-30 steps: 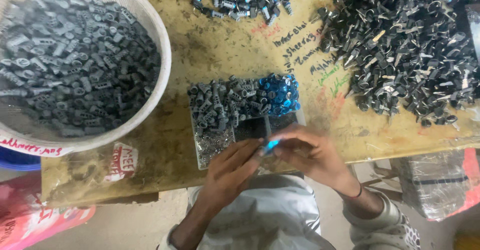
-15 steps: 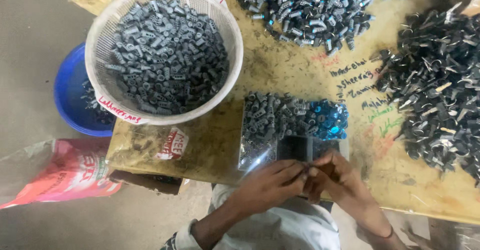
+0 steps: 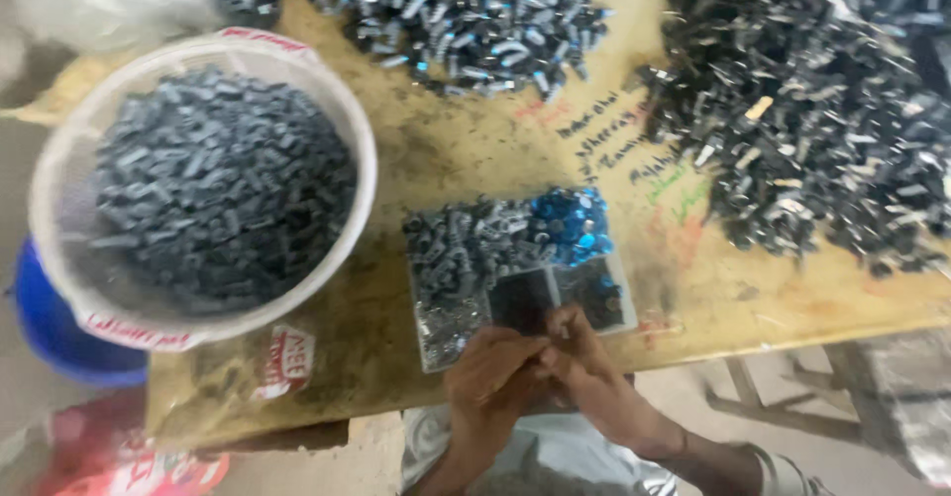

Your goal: The person sits at a workbench and sorts small grey and blue plastic wall anchors by color, picking pieces one at a time from piles and a basin and placing them into the compartments of a divided tray. They occasionally reach into the large basin and reposition pieces in the tray compartments.

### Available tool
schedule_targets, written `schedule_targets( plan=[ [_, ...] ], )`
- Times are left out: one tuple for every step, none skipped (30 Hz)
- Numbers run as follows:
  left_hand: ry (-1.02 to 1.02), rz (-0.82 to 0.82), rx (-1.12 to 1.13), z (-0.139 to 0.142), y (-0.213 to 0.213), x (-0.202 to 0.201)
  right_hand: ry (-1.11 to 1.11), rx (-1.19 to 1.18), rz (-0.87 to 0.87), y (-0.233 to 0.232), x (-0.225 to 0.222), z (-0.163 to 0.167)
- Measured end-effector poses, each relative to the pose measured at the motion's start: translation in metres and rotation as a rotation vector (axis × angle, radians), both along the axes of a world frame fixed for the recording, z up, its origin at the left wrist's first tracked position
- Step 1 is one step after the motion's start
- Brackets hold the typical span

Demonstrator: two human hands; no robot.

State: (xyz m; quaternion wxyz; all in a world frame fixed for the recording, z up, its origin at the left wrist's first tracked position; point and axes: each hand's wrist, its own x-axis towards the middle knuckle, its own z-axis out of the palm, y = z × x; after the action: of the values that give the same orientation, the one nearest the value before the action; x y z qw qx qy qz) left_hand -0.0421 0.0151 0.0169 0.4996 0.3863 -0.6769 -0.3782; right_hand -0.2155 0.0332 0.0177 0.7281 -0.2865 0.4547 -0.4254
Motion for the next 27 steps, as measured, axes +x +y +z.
schedule_targets(
  plan=[
    [0.034, 0.002, -0.004, 0.001, 0.000, -0.002, 0.032, -0.078, 0.062, 0.000, 0.001, 0.005],
    [0.072, 0.002, -0.004, 0.003, 0.000, -0.001, 0.071, -0.150, 0.125, -0.003, -0.002, 0.011],
    [0.111, 0.005, 0.000, 0.003, -0.002, -0.001, 0.114, -0.216, 0.192, -0.007, -0.013, 0.016],
    [0.026, 0.016, -0.098, 0.002, -0.007, 0.003, 0.420, -0.380, 0.386, -0.014, -0.036, 0.022],
    [-0.060, 0.029, -0.206, 0.000, -0.013, 0.007, 0.727, -0.534, 0.586, -0.027, -0.065, 0.026],
    [-0.074, 0.048, -0.185, -0.004, -0.018, 0.009, 1.001, -0.795, 0.405, -0.040, -0.093, 0.027],
    [-0.087, 0.075, -0.167, -0.008, -0.023, 0.009, 1.274, -1.056, 0.215, -0.052, -0.122, 0.026],
    [-0.100, 0.110, -0.149, -0.013, -0.027, 0.008, 1.366, -0.656, -0.030, -0.063, -0.147, 0.022],
    [-0.085, 0.102, -0.187, -0.017, -0.029, 0.008, 1.569, -0.681, -0.119, -0.075, -0.171, 0.017],
    [-0.068, 0.095, -0.230, -0.021, -0.032, 0.007, 1.773, -0.706, -0.215, -0.088, -0.190, 0.012],
    [-0.049, 0.085, -0.272, -0.024, -0.032, 0.004, 1.831, -0.700, -0.176, -0.100, -0.203, 0.005],
    [-0.066, 0.090, -0.180, -0.025, -0.029, 0.003, 1.885, -0.687, -0.133, -0.111, -0.211, 0.000],
    [-0.084, 0.092, -0.096, -0.025, -0.028, 0.005, 1.940, -0.676, -0.096, -0.118, -0.216, -0.002],
    [-0.106, 0.098, -0.019, -0.024, -0.027, 0.006, 1.958, -0.737, -0.054, -0.122, -0.218, -0.003],
    [-0.095, 0.069, -0.069, -0.024, -0.028, 0.007, 1.969, -0.806, -0.008, -0.125, -0.219, -0.002],
    [-0.088, 0.049, -0.119, -0.024, -0.032, 0.009, 1.972, -0.884, 0.042, -0.126, -0.219, 0.000],
    [-0.077, 0.038, -0.172, -0.025, -0.036, 0.009, 2.000, -0.835, 0.060, -0.125, -0.220, 0.003],
    [-0.073, 0.049, -0.167, -0.025, -0.036, 0.008, 2.024, -0.790, 0.092, -0.122, -0.221, 0.005],
    [-0.072, 0.061, -0.156, -0.025, -0.037, 0.008, 2.044, -0.743, 0.131, -0.119, -0.224, 0.005],
    [-0.074, 0.069, -0.144, -0.025, -0.037, 0.007, 2.029, -0.746, 0.164, -0.116, -0.227, 0.003],
    [-0.085, 0.099, -0.107, -0.024, -0.034, 0.006, 2.009, -0.746, 0.193, -0.113, -0.232, 0.000],
    [-0.095, 0.126, -0.071, -0.023, -0.030, 0.004, 1.990, -0.743, 0.218, -0.110, -0.236, -0.004],
    [-0.104, 0.152, -0.036, -0.023, -0.028, 0.002, 1.964, -0.789, 0.204, -0.108, -0.240, -0.008],
    [-0.077, 0.110, -0.060, -0.022, -0.027, 0.000, 1.933, -0.838, 0.191, -0.106, -0.245, -0.010],
    [-0.054, 0.082, -0.082, -0.022, -0.028, 0.001, 1.893, -0.899, 0.188, -0.103, -0.247, -0.013],
    [-0.038, 0.082, -0.101, -0.021, -0.026, 0.006, 1.940, -0.919, 0.182, -0.099, -0.251, -0.014],
    [-0.051, -0.005, -0.076, -0.021, -0.026, 0.010, 1.969, -0.965, 0.187, -0.100, -0.247, -0.012]
  ],
)
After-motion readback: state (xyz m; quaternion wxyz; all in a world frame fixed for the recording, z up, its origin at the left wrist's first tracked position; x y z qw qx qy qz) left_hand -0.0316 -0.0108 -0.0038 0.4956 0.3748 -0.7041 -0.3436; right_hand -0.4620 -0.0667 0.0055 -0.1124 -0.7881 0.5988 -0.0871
